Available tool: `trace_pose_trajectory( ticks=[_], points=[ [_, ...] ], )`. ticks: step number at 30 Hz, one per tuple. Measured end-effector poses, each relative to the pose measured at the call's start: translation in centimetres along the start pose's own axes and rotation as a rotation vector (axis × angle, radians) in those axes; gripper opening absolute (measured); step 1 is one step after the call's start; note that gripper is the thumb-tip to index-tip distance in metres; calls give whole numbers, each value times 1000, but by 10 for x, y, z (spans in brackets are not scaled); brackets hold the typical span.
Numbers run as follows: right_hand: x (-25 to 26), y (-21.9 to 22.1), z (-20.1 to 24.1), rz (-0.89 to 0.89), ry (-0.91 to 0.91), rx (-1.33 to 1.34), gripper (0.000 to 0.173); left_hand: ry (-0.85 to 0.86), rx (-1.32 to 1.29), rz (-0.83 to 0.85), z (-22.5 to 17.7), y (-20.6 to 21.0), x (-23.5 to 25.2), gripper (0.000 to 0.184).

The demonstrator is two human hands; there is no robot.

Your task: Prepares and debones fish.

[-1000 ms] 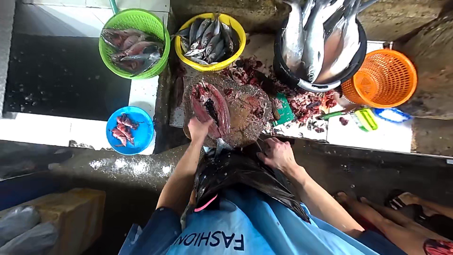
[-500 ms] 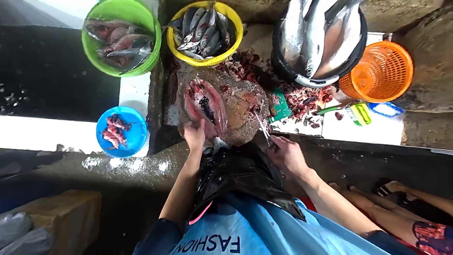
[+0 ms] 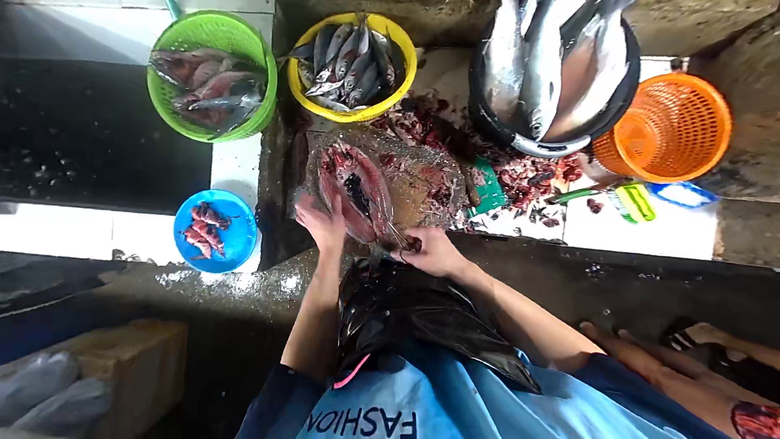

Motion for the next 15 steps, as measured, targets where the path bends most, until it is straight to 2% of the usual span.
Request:
trace_pose_trajectory(
  ticks=[1, 2, 4, 10, 15],
  points=[
    [5, 4, -3, 39, 20, 211, 23, -45, 6, 8, 12, -1, 19, 89],
    [10, 10, -6, 71, 63, 420, 18, -73, 17, 38, 21, 3, 37, 92],
    [21, 22, -11, 93, 158, 652, 21, -64, 71, 116, 24, 12, 62, 93],
    [50, 45, -23, 140, 335, 921, 39, -111, 239, 188, 23, 24, 72, 92],
    [46, 47, -20, 102, 284, 965, 23, -69, 270, 181, 26, 25, 71, 89]
  ],
)
Point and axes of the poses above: each hand's wrist, its own x-axis towards the middle knuckle, its own y-axis out of the palm, z = x × y, the point moved 4 cm from there along x, towards the middle knuckle, and after that the axes turned 8 degrees about x, right-handed, at the moved point
